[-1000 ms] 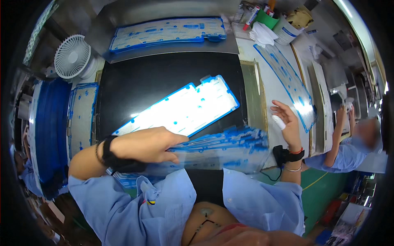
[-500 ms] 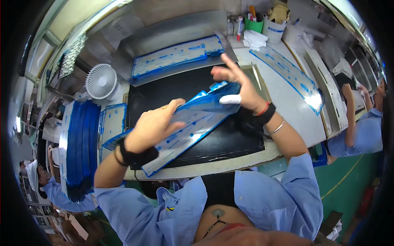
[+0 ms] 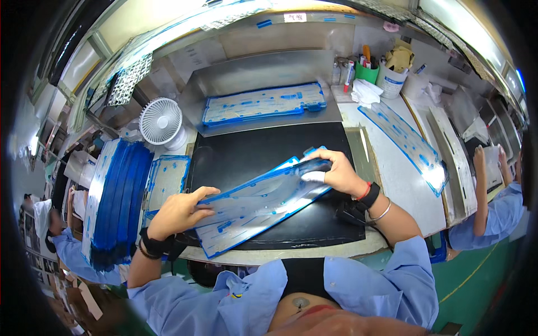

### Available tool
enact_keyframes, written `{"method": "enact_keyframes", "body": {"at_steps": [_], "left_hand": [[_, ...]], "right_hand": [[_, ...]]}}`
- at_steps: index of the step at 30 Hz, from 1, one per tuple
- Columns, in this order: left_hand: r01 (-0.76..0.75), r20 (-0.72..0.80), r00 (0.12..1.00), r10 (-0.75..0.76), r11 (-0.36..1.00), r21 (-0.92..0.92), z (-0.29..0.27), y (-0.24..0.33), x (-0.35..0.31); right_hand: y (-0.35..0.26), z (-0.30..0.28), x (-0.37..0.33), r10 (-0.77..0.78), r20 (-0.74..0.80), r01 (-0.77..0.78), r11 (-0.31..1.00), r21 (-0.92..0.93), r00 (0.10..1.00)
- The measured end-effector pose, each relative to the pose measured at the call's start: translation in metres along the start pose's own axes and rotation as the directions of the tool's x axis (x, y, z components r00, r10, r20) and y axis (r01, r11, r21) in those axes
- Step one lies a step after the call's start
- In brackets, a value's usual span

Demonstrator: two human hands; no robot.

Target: Inspecting and sorting blue plastic circuit components on an assembly line.

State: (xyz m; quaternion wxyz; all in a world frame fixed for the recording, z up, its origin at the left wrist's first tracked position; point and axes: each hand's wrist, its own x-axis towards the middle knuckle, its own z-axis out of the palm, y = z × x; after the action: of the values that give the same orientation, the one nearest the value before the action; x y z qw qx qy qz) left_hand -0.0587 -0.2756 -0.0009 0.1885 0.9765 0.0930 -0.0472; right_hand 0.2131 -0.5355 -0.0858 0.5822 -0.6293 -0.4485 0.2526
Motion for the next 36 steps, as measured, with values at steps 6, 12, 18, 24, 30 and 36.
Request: {"method": "enact_keyframes", "body": {"at_steps": [6,12,18,24,30,36], "left_hand": [[-0.131,-0.056,0.986,0.155,0.941,0.311,-0.03,-0.004,0.043],[-0.104,-0.634,0.597,0.492,0.831,0.547,-0.039,-0.018,0.185],[-0.221,-0.375,0.89,0.258,0.965,0.14,0.005,-0.047,0.161],[0.098,-0.055,0.99,-0.133,0.901,-0.422,-0.007,-0.015,-0.061],[0.498,0.053,0.721,-0.691,0.464,-0.733,0.051,-0.018,-0.272],[0.622,-0.285,0.537,-0.794,0.601,-0.503,0.005,-0.065,-0.45]], "right_hand": [[-0.026,-0.042,0.027,-0.043,0.071,0.063,0.945,-0.321,0.997],[-0.02,-0.104,0.106,-0.647,-0.095,0.37,0.543,-0.754,0.756],[0.107,-0.13,0.181,-0.257,0.2,0.297,0.428,-0.853,0.945],[0.086,-0.136,0.177,0.069,0.236,0.169,0.509,-0.844,0.969],[0.031,-0.125,0.182,-0.148,0.396,0.423,0.344,-0.838,0.906],[-0.071,0.107,0.141,-0.19,0.775,0.751,0.464,-0.47,0.603]]}}
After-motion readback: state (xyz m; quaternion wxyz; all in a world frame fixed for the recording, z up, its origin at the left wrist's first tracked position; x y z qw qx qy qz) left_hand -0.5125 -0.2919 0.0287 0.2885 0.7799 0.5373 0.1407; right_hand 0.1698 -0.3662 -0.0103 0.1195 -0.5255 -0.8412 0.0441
